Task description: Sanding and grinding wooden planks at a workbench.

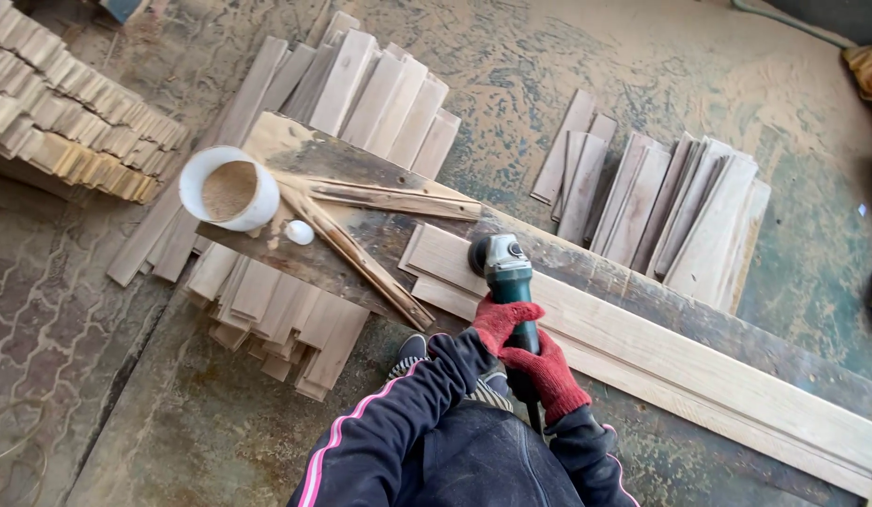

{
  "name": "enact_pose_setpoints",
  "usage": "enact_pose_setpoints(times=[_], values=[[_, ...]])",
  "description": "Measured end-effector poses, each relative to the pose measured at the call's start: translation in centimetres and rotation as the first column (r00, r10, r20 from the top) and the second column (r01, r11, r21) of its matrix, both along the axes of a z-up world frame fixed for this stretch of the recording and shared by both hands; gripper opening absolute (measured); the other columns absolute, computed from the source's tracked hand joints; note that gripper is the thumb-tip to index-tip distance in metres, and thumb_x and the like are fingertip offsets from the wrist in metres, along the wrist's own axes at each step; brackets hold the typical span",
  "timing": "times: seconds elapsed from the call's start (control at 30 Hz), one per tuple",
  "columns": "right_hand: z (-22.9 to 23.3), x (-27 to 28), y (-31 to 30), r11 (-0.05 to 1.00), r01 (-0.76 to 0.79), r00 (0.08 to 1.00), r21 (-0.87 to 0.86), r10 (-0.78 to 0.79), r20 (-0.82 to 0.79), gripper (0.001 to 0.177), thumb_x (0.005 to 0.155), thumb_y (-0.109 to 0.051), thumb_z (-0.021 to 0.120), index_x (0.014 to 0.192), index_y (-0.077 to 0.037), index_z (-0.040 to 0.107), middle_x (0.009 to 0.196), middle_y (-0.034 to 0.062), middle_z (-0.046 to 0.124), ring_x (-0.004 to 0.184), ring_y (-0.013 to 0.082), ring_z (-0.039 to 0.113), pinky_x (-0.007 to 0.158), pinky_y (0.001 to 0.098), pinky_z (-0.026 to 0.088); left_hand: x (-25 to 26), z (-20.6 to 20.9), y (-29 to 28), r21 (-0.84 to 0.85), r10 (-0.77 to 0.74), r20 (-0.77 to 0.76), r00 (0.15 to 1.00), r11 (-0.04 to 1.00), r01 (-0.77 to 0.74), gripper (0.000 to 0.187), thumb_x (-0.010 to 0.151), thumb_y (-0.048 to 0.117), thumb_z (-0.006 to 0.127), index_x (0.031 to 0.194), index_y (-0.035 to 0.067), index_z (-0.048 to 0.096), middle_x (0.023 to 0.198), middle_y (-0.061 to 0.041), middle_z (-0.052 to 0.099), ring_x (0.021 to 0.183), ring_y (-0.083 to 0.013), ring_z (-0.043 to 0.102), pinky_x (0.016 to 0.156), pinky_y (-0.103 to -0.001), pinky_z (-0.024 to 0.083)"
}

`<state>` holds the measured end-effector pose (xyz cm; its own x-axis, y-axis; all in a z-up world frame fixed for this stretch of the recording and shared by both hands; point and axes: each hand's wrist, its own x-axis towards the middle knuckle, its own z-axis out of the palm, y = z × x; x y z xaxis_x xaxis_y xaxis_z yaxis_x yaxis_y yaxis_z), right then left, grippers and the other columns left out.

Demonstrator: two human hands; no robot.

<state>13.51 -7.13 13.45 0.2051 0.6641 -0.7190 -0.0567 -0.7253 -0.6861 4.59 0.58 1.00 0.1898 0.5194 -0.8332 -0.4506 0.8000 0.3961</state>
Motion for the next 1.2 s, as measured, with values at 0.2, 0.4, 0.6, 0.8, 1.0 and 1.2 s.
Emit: enact_pose_setpoints(times=[0.2, 0.4, 0.6, 0.8, 1.0, 1.2], values=[[3.0, -5.9, 3.0, 0.982, -0.187, 0.982, 0.006, 0.186, 0.030, 0.056, 0.053, -0.021, 0.099, 0.097, -0.002, 0.069, 0.074, 0.0222, 0.064, 0.066, 0.0342, 0.069, 0.057, 0.0464, 0.060, -6.3, -1.6, 2.5, -0.016, 0.090, -0.049, 0.995, 0.996, -0.091, 0.073, 0.061, 0.010, 0.097, 0.125, 0.013, 0.064, 0.086, -0.020, 0.071, 0.078, -0.0428, 0.075, 0.062, -0.060, 0.065], [2.6, -5.6, 2.8, 0.942, -0.334, 0.933, -0.030, 0.335, 0.130, 0.064, 0.055, -0.037, 0.099, 0.103, -0.006, 0.071, 0.086, 0.0179, 0.067, 0.087, 0.0312, 0.065, 0.084, 0.0438, 0.053, -6.3, 1.4, 1.7, -0.051, 0.072, -0.082, 0.994, 0.996, -0.076, 0.070, 0.059, 0.010, 0.097, 0.122, 0.014, 0.067, 0.086, -0.019, 0.071, 0.080, -0.0408, 0.076, 0.061, -0.054, 0.067], [4.4, -0.5, -0.2, 0.983, -0.174, 0.980, -0.051, 0.178, 0.093, 0.058, 0.053, -0.027, 0.099, 0.099, -0.003, 0.072, 0.079, 0.0185, 0.067, 0.079, 0.0301, 0.068, 0.072, 0.0406, 0.057, 0.0, 0.0, -0.6, -0.058, 0.014, -0.035, 0.999, 0.998, -0.016, 0.067, 0.060, 0.008, 0.096, 0.119, 0.016, 0.067, 0.084, -0.018, 0.072, 0.078, -0.0405, 0.075, 0.065, -0.060, 0.063], [1.3, 4.9, -4.7, 0.999, -0.007, 0.993, -0.035, 0.011, 0.119, 0.058, 0.049, -0.023, 0.103, 0.094, -0.004, 0.072, 0.074, 0.0191, 0.067, 0.071, 0.0293, 0.068, 0.065, 0.0407, 0.057, 6.5, -2.2, -4.1, -0.074, -0.094, 0.032, 0.995, 0.993, 0.096, 0.069, 0.059, 0.004, 0.098, 0.119, 0.017, 0.068, 0.084, -0.017, 0.073, 0.077, -0.0405, 0.075, 0.062, -0.063, 0.062], [0.6, 7.2, -6.2, 0.991, 0.084, 0.993, -0.106, -0.092, -0.079, 0.046, 0.074, -0.004, 0.077, 0.118, 0.002, 0.064, 0.076, 0.0229, 0.065, 0.054, 0.0297, 0.059, 0.044, 0.0383, 0.047, 5.2, 8.5, -5.6, 0.187, -0.289, -0.118, 0.950, 0.933, 0.307, 0.062, 0.059, 0.016, 0.088, 0.115, 0.005, 0.065, 0.098, -0.013, 0.073, 0.079, -0.0238, 0.070, 0.075, -0.035, 0.061], [2.7, 1.4, -1.5, 0.992, -0.099, 0.985, -0.075, 0.087, -0.149, 0.056, 0.072, -0.004, 0.079, 0.125, 0.003, 0.063, 0.090, 0.0213, 0.069, 0.066, 0.0265, 0.063, 0.056, 0.0345, 0.052, -1.3, 6.8, -4.3, 0.205, -0.038, -0.092, 0.995, 0.977, 0.056, 0.051, 0.063, 0.009, 0.087, 0.109, 0.002, 0.066, 0.087, -0.014, 0.072, 0.065, -0.0240, 0.066, 0.061, -0.037, 0.061]])
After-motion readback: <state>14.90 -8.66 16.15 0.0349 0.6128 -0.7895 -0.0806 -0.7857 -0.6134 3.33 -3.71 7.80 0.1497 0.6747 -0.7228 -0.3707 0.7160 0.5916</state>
